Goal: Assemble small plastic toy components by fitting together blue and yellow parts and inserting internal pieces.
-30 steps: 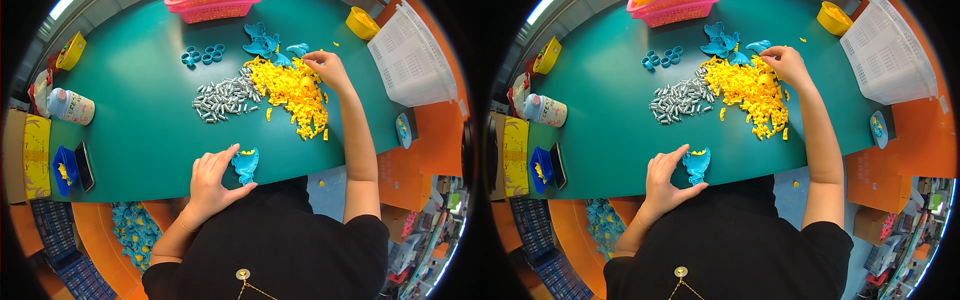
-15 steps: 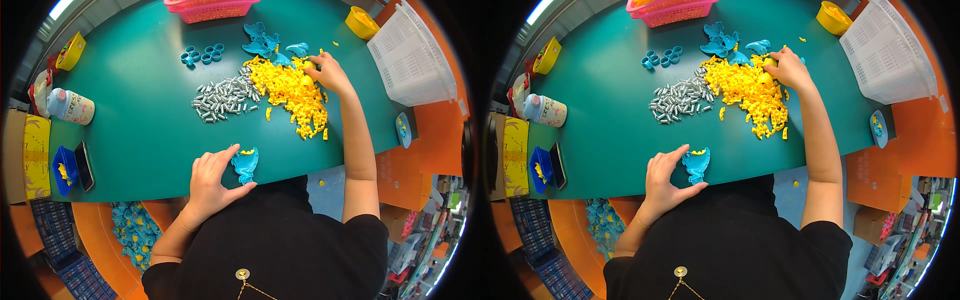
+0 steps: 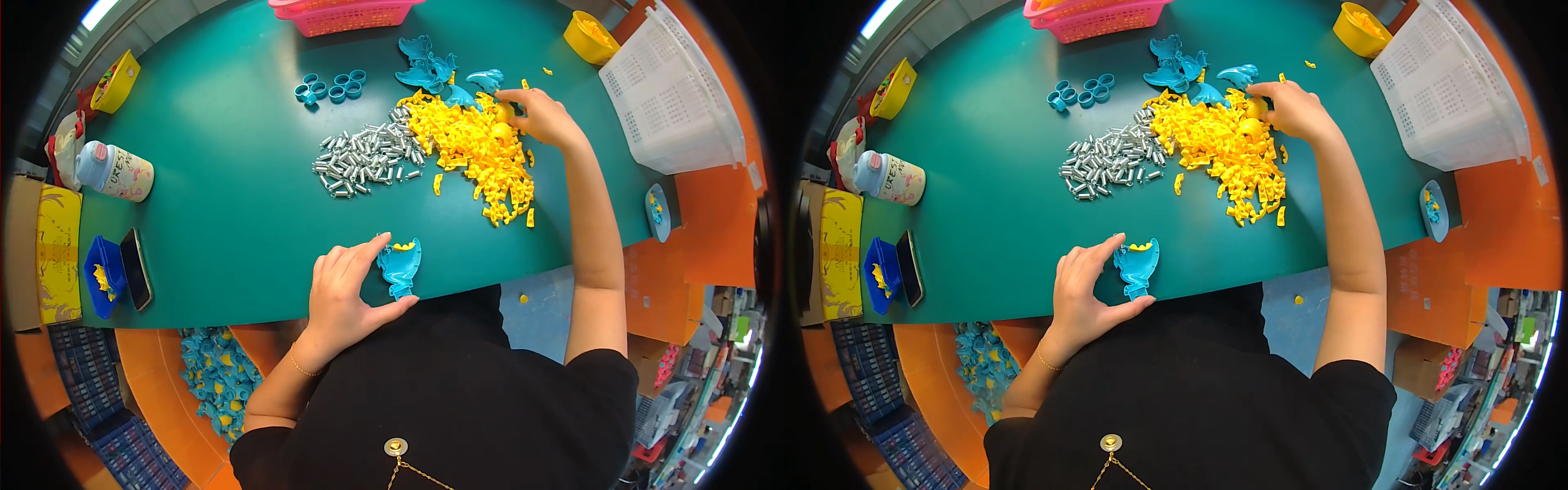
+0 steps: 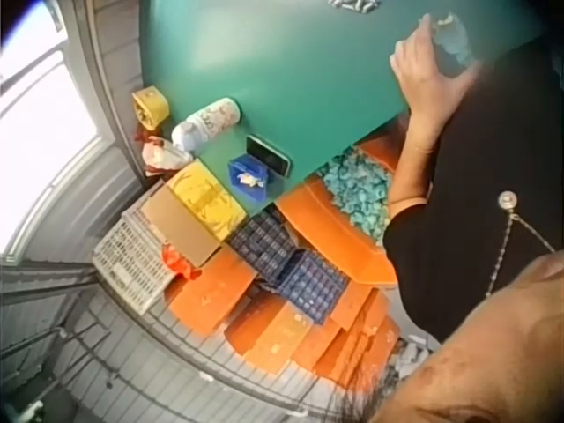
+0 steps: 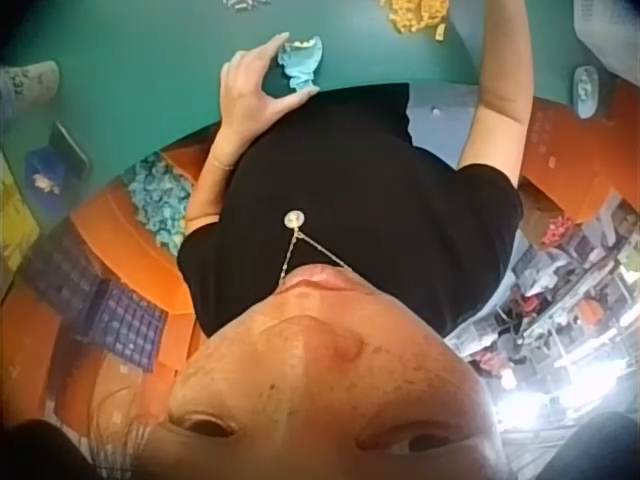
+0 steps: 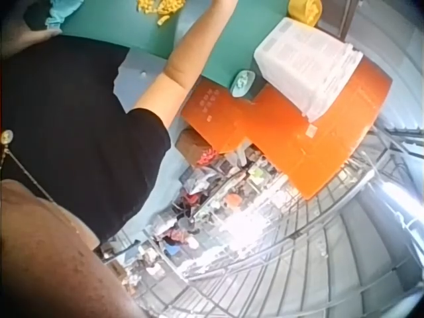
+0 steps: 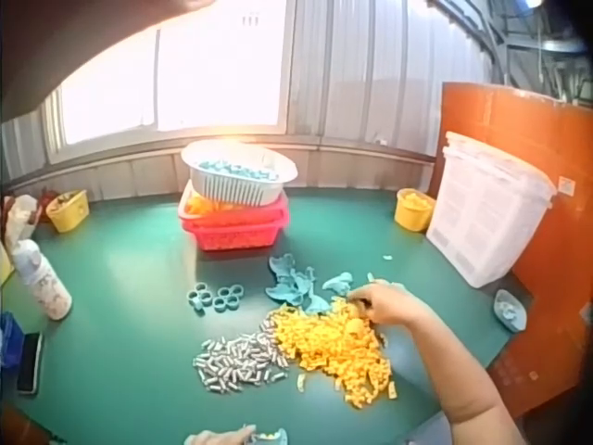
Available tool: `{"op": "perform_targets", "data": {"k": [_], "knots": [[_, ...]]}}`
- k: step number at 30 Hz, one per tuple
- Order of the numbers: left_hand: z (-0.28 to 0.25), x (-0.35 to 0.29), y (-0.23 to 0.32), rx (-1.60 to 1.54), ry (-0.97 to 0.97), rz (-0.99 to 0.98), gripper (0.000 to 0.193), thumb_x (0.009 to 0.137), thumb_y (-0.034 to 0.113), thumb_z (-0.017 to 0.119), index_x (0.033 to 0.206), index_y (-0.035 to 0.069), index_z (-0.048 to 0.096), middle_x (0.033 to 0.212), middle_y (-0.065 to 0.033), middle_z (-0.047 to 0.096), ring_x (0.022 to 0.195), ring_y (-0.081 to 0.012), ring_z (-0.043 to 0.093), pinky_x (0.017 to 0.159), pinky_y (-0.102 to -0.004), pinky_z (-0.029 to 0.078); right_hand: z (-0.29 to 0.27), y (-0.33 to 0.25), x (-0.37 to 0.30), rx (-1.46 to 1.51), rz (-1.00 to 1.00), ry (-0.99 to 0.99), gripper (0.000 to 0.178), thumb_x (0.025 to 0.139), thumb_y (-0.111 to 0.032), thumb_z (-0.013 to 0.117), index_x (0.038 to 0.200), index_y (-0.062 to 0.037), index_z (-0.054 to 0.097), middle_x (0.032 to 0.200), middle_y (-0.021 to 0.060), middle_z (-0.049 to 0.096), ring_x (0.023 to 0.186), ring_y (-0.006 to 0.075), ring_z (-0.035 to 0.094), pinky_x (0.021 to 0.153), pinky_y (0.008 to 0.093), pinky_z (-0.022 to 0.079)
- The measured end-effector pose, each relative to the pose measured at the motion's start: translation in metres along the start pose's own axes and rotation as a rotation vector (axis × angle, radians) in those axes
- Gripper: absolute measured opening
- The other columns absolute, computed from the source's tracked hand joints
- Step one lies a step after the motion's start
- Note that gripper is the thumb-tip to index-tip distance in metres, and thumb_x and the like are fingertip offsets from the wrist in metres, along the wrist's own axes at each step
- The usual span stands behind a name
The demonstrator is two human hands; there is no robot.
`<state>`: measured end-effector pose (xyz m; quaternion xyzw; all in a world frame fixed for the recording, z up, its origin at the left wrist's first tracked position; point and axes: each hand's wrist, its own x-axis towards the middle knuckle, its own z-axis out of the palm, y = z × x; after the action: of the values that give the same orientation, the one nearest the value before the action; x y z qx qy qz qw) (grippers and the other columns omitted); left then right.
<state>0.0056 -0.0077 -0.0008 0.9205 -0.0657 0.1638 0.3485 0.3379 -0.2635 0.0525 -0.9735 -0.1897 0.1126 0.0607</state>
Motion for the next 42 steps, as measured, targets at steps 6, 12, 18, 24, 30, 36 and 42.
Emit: {"op": "perform_targets", "data": {"k": [6, 12, 18, 24, 30, 36, 42], "knots": [[0.001, 0.001, 0.001, -0.002, -0.001, 0.014, 0.086, 0.066, 0.038, 0.096, 0.138, 0.008, 0.062, 0.121, -0.0064, 0.069, 0.096, -0.0223, 0.061, 0.088, -0.0349, 0.045, -0.007, 0.02, 0.004, -0.115, -0.198, -0.025, 0.048, 0.084, -0.011, 0.08, 0.13, -0.0136, 0.069, 0.136, 0.0045, 0.061, 0.123, 0.0265, 0.06, 0.102, 0.0407, 0.052], [0.002, 0.003, 0.001, 0.002, 0.017, 0.007, 0.085, 0.064, 0.036, 0.096, 0.138, 0.008, 0.062, 0.118, -0.0055, 0.069, 0.094, -0.0217, 0.061, 0.086, -0.0346, 0.045, -0.004, -0.012, -0.062, 0.574, -0.252, 0.192, 0.025, 0.079, -0.009, 0.088, 0.097, -0.0023, 0.071, 0.086, 0.0004, 0.069, 0.078, 0.0091, 0.062, 0.07, 0.0253, 0.049], [0.006, 0.003, 0.003, 0.025, 0.029, -0.04, 0.084, 0.062, 0.034, 0.097, 0.136, 0.01, 0.063, 0.106, -0.001, 0.067, 0.082, -0.019, 0.058, 0.079, -0.0332, 0.043, 0.072, -0.106, -0.182, 1.422, -0.133, -0.424, 0.021, 0.092, -0.005, 0.079, 0.11, 0.0034, 0.074, 0.095, 0.0026, 0.075, 0.082, 0.0051, 0.066, 0.072, 0.0208, 0.051], [0.011, -0.001, 0.004, 0.031, 0.038, -0.074, 0.082, 0.062, 0.034, 0.095, 0.134, 0.012, 0.062, 0.113, -0.0022, 0.07, 0.093, -0.0209, 0.062, 0.085, -0.0366, 0.042, 0.094, -0.131, -0.198, 1.439, -0.031, -0.424, 0.026, 0.097, -0.011, 0.075, 0.118, 0.004, 0.07, 0.1, 0.0062, 0.076, 0.08, 0.0072, 0.067, 0.069, 0.022, 0.055], [0.014, -0.003, 0.004, 0.028, 0.093, -0.067, 0.081, 0.061, 0.033, 0.095, 0.133, 0.013, 0.062, 0.114, -0.0019, 0.07, 0.095, -0.0212, 0.063, 0.086, -0.0368, 0.042, 0.105, -0.134, -0.199, 1.501, -0.079, -0.383, 0.025, 0.098, -0.009, 0.074, 0.117, 0.0061, 0.069, 0.105, 0.0097, 0.075, 0.088, 0.0111, 0.071, 0.075, 0.0258, 0.059], [0.017, -0.004, 0.001, 0.018, 0.12, -0.047, 0.082, 0.061, 0.033, 0.096, 0.132, 0.013, 0.062, 0.114, -0.0024, 0.07, 0.097, -0.0221, 0.063, 0.085, -0.037, 0.043, 0.1, -0.139, -0.194, 1.502, -0.042, -0.441, 0.024, 0.097, -0.008, 0.074, 0.116, 0.0058, 0.069, 0.105, 0.0095, 0.075, 0.089, 0.0117, 0.071, 0.076, 0.0274, 0.06], [0.018, -0.005, 0.001, -0.01, 0.118, -0.05, 0.082, 0.061, 0.031, 0.096, 0.132, 0.013, 0.062, 0.114, -0.0033, 0.07, 0.097, -0.0231, 0.063, 0.086, -0.0373, 0.043, 0.096, -0.135, -0.189, 1.427, -0.099, -0.455, 0.022, 0.097, -0.007, 0.074, 0.114, 0.0064, 0.07, 0.102, 0.0086, 0.074, 0.088, 0.0111, 0.071, 0.075, 0.0279, 0.061]]}}
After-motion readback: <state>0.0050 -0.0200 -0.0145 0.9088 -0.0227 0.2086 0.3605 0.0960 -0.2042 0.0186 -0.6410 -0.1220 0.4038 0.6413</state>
